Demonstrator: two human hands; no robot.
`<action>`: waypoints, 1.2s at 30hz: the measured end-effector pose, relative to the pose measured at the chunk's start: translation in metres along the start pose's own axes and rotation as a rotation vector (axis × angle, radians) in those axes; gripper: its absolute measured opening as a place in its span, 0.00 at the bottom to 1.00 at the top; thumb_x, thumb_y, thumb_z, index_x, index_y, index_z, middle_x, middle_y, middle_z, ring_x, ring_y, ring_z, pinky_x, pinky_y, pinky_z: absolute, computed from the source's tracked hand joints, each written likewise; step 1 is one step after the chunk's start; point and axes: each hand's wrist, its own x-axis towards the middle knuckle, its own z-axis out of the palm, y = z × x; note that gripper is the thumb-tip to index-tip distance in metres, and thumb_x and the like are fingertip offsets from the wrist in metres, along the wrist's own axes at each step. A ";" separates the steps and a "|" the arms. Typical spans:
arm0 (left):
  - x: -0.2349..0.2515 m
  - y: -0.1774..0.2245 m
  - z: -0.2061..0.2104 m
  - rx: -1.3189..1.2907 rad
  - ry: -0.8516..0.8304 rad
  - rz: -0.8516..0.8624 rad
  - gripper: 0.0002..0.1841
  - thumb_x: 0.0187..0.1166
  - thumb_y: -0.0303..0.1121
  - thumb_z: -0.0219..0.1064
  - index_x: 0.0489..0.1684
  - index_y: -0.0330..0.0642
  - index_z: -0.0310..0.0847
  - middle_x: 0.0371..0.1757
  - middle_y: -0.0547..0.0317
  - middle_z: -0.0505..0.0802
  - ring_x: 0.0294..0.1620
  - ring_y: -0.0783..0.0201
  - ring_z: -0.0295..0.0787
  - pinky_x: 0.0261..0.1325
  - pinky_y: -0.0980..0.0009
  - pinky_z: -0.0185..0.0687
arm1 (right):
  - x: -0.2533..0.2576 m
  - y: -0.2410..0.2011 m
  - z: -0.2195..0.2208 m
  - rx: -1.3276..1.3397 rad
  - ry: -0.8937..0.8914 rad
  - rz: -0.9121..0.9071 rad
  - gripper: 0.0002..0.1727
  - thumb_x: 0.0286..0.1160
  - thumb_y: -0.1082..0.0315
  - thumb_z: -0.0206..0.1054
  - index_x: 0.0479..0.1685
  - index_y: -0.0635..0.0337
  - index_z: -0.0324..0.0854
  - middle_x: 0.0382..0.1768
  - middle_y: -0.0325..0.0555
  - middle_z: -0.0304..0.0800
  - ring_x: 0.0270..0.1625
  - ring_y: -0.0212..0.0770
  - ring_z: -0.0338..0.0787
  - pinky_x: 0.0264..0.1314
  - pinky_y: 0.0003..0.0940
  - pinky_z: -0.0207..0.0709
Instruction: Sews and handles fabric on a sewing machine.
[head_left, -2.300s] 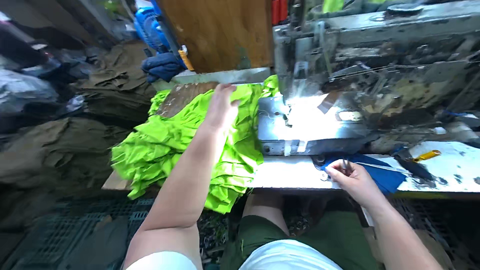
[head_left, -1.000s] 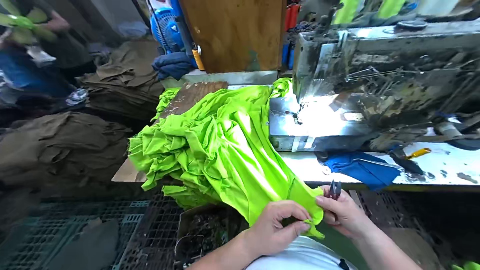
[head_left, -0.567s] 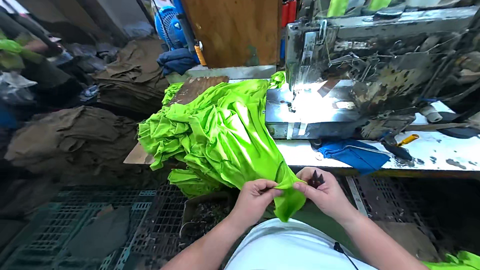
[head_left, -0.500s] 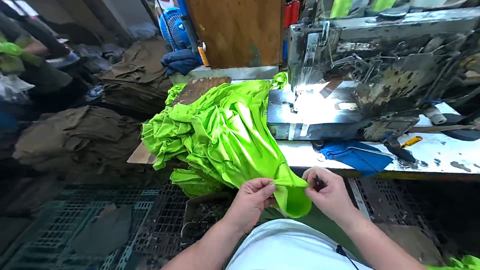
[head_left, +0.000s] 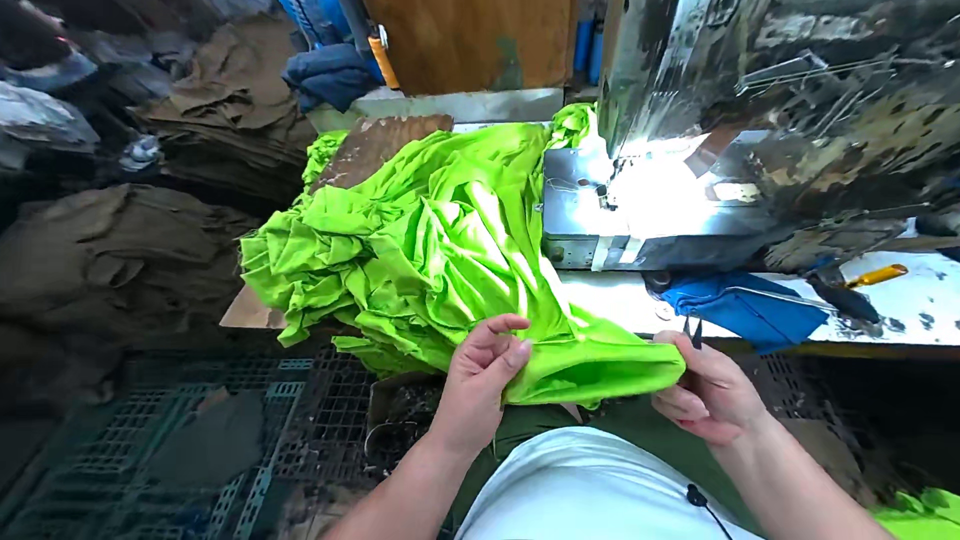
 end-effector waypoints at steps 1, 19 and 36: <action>-0.002 0.002 -0.005 0.004 -0.066 0.036 0.09 0.81 0.29 0.70 0.54 0.47 0.91 0.40 0.66 0.96 0.40 0.76 0.92 0.49 0.76 0.90 | -0.001 0.000 0.005 -0.100 0.047 -0.028 0.11 0.87 0.54 0.63 0.44 0.48 0.87 0.25 0.30 0.86 0.17 0.17 0.77 0.18 0.11 0.70; 0.003 -0.034 -0.008 0.494 0.141 0.385 0.11 0.91 0.37 0.57 0.50 0.47 0.87 0.61 0.66 0.88 0.70 0.70 0.81 0.76 0.68 0.77 | 0.025 0.008 0.056 -1.879 0.233 -0.658 0.10 0.83 0.60 0.67 0.48 0.52 0.91 0.36 0.44 0.84 0.34 0.30 0.82 0.34 0.18 0.76; 0.222 0.000 0.068 1.570 -0.222 0.186 0.07 0.77 0.30 0.70 0.43 0.39 0.93 0.52 0.47 0.93 0.54 0.47 0.92 0.57 0.44 0.86 | 0.066 -0.028 0.014 -0.802 0.502 -0.024 0.12 0.83 0.74 0.57 0.46 0.60 0.89 0.29 0.33 0.94 0.15 0.19 0.75 0.18 0.16 0.68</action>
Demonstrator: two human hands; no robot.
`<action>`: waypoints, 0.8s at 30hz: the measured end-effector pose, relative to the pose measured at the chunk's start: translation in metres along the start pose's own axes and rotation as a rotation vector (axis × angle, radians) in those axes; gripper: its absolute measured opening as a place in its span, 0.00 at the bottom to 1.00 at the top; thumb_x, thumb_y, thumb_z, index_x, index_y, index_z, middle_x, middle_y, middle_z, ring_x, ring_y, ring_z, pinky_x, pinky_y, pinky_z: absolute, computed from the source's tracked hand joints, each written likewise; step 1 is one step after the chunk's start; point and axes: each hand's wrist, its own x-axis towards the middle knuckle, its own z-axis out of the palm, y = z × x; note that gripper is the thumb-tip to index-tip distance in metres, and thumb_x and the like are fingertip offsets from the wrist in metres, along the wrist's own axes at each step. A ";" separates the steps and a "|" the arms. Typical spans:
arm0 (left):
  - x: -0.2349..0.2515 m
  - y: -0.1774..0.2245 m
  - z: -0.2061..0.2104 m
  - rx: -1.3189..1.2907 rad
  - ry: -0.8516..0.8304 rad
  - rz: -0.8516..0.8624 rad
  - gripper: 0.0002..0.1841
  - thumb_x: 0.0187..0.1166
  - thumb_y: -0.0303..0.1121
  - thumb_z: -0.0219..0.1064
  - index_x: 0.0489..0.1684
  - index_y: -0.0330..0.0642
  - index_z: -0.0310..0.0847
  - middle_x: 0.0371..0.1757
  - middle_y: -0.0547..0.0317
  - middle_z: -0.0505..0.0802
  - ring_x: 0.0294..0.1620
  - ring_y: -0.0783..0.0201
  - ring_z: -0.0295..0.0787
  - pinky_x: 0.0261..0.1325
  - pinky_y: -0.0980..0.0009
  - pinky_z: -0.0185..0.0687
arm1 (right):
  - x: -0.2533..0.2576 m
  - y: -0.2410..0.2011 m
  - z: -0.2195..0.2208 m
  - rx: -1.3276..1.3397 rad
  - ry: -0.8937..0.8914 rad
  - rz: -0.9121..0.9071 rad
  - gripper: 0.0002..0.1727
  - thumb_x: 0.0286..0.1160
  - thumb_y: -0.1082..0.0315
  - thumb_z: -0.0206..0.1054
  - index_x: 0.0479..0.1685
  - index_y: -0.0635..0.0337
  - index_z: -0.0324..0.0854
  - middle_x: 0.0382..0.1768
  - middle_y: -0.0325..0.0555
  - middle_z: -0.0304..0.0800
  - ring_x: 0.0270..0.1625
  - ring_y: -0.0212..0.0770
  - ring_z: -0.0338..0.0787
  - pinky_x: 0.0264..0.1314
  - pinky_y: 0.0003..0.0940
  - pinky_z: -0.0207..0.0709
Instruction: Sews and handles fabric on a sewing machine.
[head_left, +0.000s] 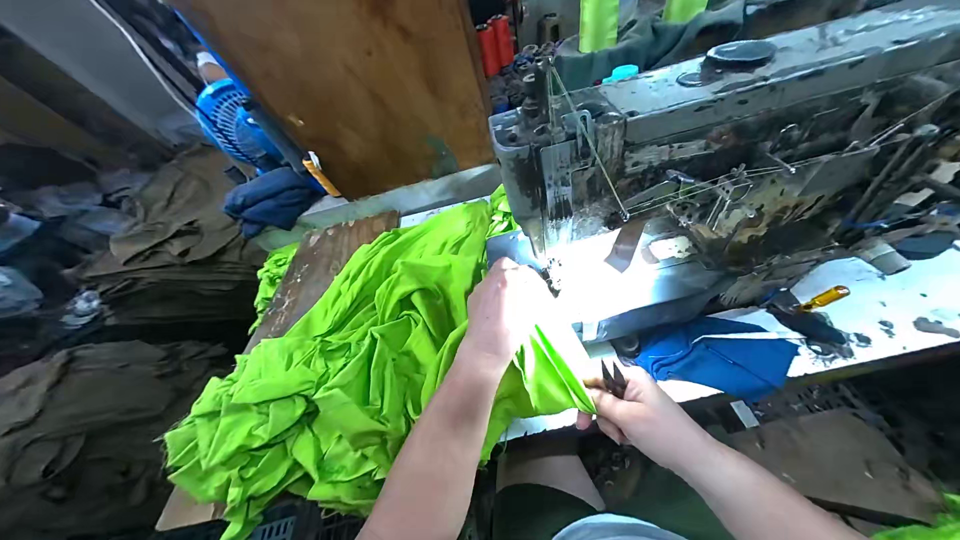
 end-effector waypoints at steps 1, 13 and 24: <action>0.009 0.000 0.001 0.005 -0.008 -0.019 0.08 0.79 0.30 0.69 0.44 0.37 0.92 0.53 0.44 0.92 0.55 0.45 0.91 0.59 0.43 0.86 | 0.002 -0.002 -0.004 0.028 0.010 -0.012 0.13 0.83 0.75 0.57 0.45 0.61 0.89 0.28 0.33 0.94 0.15 0.19 0.74 0.17 0.15 0.67; 0.051 -0.015 0.009 -0.345 0.003 0.184 0.10 0.82 0.27 0.65 0.53 0.30 0.85 0.51 0.43 0.92 0.56 0.55 0.89 0.64 0.56 0.81 | 0.010 0.004 0.000 0.033 0.080 -0.115 0.12 0.83 0.76 0.57 0.46 0.64 0.88 0.29 0.33 0.94 0.16 0.18 0.76 0.19 0.14 0.71; 0.059 -0.010 -0.023 -0.197 -0.038 0.063 0.13 0.75 0.27 0.73 0.55 0.33 0.87 0.56 0.42 0.92 0.59 0.47 0.89 0.64 0.45 0.82 | 0.047 -0.015 0.011 0.078 0.177 -0.145 0.09 0.84 0.75 0.60 0.40 0.64 0.87 0.29 0.37 0.95 0.14 0.20 0.76 0.17 0.16 0.70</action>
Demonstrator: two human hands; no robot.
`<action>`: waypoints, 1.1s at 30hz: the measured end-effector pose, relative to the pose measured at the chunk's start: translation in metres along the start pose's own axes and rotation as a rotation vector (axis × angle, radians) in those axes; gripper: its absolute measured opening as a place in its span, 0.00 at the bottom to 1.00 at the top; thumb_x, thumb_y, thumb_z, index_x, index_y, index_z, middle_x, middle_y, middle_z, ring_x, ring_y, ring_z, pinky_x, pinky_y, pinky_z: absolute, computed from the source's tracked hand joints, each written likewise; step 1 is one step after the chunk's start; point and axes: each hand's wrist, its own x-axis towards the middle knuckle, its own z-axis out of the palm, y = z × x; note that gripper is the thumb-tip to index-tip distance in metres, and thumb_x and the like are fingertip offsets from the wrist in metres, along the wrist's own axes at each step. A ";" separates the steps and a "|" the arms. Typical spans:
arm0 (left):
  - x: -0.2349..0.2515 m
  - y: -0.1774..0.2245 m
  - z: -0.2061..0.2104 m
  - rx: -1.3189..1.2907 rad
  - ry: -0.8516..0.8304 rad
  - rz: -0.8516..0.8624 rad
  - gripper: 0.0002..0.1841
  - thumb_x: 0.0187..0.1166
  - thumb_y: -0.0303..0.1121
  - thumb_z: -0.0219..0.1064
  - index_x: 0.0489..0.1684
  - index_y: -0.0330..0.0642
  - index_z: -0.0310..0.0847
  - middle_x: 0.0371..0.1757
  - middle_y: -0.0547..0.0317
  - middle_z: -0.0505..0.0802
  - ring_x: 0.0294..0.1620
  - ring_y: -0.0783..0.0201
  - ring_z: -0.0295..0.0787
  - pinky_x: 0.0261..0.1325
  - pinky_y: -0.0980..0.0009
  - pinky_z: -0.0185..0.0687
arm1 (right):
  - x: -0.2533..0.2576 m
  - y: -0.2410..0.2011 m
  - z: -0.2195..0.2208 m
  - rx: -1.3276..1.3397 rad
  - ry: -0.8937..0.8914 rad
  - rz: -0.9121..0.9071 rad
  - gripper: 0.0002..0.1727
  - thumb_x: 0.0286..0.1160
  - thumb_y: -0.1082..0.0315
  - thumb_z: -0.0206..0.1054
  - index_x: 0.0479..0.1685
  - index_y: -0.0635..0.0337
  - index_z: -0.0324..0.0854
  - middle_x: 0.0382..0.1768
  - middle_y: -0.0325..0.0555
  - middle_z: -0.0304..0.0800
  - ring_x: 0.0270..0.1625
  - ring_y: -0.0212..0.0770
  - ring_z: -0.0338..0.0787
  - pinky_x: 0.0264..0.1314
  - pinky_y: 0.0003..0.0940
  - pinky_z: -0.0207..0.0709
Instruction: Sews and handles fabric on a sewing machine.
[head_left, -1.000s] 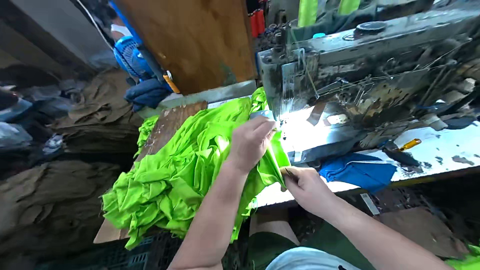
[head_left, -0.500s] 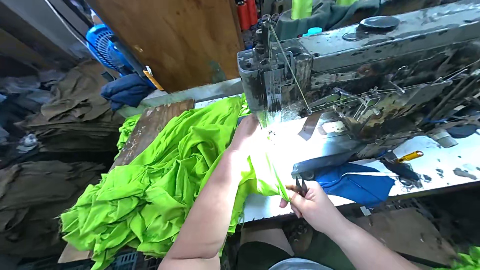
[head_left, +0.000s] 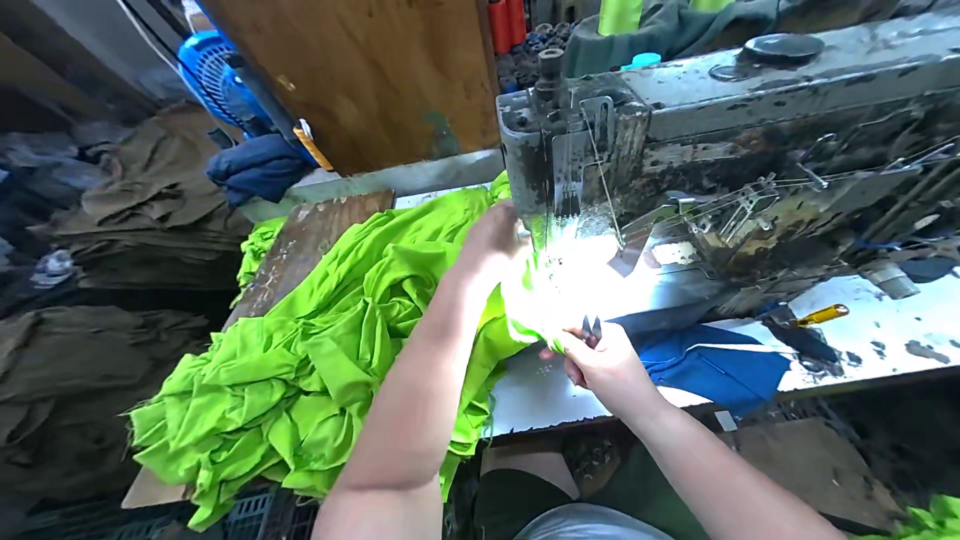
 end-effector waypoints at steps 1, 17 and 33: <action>-0.013 0.005 -0.003 0.091 0.070 0.004 0.13 0.76 0.30 0.72 0.55 0.35 0.88 0.58 0.43 0.91 0.61 0.46 0.89 0.65 0.44 0.82 | 0.000 0.002 0.000 0.003 0.004 -0.010 0.09 0.84 0.75 0.60 0.40 0.64 0.87 0.29 0.37 0.95 0.14 0.20 0.76 0.17 0.16 0.70; -0.097 0.036 -0.008 -0.865 0.251 0.212 0.05 0.82 0.20 0.65 0.46 0.42 0.81 0.42 0.62 0.94 0.37 0.71 0.93 0.41 0.74 0.94 | -0.011 -0.026 -0.009 -0.752 -0.104 -0.494 0.13 0.76 0.58 0.71 0.32 0.57 0.92 0.40 0.47 0.93 0.34 0.32 0.87 0.39 0.30 0.83; -0.021 0.049 -0.062 0.875 -0.637 0.417 0.05 0.68 0.36 0.74 0.28 0.49 0.84 0.28 0.58 0.87 0.32 0.54 0.87 0.33 0.51 0.76 | 0.010 0.023 -0.025 -0.364 -0.166 -0.430 0.04 0.70 0.70 0.76 0.34 0.62 0.91 0.30 0.34 0.92 0.29 0.17 0.85 0.34 0.13 0.81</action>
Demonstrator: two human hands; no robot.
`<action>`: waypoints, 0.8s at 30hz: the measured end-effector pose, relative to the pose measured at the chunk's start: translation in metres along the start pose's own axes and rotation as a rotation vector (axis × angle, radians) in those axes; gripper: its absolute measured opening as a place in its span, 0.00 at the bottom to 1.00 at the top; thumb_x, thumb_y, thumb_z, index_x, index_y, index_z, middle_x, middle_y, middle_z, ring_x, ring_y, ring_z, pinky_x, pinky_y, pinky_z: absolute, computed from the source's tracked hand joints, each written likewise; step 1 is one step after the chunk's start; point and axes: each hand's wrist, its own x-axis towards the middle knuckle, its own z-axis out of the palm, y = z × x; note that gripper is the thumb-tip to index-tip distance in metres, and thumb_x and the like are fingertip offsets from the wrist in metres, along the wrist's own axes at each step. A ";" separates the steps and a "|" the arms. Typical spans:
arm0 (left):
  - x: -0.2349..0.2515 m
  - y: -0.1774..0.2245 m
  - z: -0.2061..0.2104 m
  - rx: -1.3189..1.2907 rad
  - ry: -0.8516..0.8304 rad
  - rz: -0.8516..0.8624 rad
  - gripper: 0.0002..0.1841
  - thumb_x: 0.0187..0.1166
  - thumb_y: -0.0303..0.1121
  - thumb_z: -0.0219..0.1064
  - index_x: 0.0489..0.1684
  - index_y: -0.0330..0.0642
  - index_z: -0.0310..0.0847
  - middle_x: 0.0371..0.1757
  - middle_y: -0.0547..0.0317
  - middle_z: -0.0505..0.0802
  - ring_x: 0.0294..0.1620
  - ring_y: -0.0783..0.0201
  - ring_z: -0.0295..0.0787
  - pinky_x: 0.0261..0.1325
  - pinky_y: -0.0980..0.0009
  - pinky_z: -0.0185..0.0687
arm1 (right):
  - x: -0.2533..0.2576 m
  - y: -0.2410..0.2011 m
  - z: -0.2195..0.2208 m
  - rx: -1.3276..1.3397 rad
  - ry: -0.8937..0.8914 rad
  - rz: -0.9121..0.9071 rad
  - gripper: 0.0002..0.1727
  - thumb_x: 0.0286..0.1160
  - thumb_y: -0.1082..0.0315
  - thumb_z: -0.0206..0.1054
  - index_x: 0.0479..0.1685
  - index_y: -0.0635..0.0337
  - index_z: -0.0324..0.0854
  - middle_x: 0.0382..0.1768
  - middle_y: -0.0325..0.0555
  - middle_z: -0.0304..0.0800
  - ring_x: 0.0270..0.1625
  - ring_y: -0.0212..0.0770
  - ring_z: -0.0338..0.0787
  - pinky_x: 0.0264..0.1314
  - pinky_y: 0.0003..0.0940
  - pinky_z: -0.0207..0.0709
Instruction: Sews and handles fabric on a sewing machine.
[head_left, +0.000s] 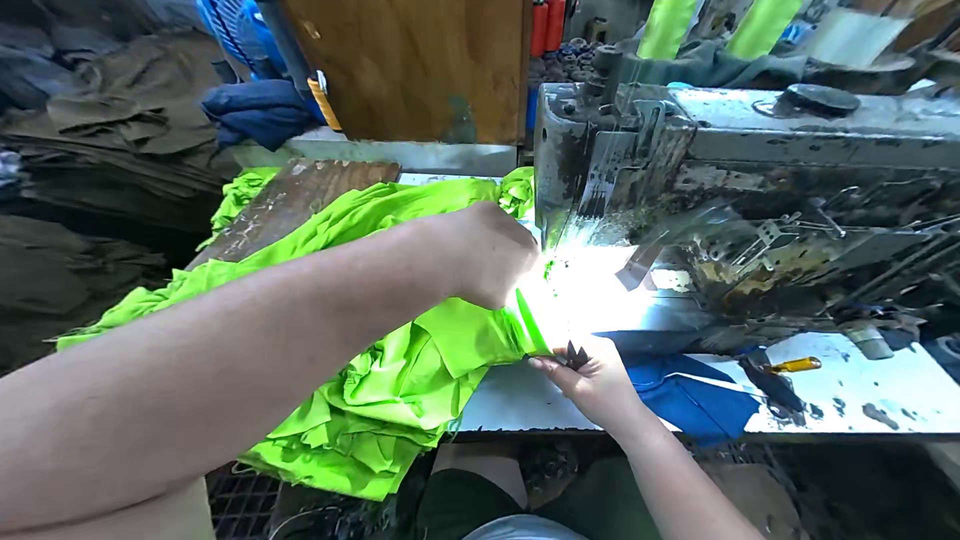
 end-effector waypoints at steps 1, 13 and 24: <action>-0.003 0.003 -0.006 -0.017 -0.013 0.011 0.07 0.67 0.37 0.75 0.25 0.48 0.83 0.27 0.58 0.87 0.32 0.54 0.86 0.32 0.51 0.75 | 0.001 -0.001 -0.001 -0.020 -0.004 -0.001 0.04 0.70 0.70 0.76 0.34 0.62 0.91 0.30 0.34 0.93 0.30 0.17 0.86 0.36 0.13 0.81; -0.012 0.027 -0.012 -0.068 -0.065 0.139 0.10 0.76 0.38 0.72 0.23 0.50 0.87 0.25 0.60 0.85 0.32 0.57 0.86 0.34 0.52 0.77 | -0.007 -0.002 -0.003 -0.128 -0.019 -0.081 0.05 0.70 0.68 0.74 0.33 0.62 0.91 0.31 0.37 0.93 0.33 0.17 0.86 0.38 0.13 0.80; -0.010 0.025 -0.015 -0.088 -0.109 0.110 0.11 0.77 0.42 0.73 0.25 0.51 0.87 0.27 0.62 0.86 0.33 0.58 0.85 0.35 0.54 0.76 | -0.011 -0.003 -0.002 -0.123 -0.030 -0.079 0.05 0.70 0.69 0.74 0.35 0.61 0.93 0.33 0.37 0.94 0.37 0.18 0.89 0.43 0.14 0.83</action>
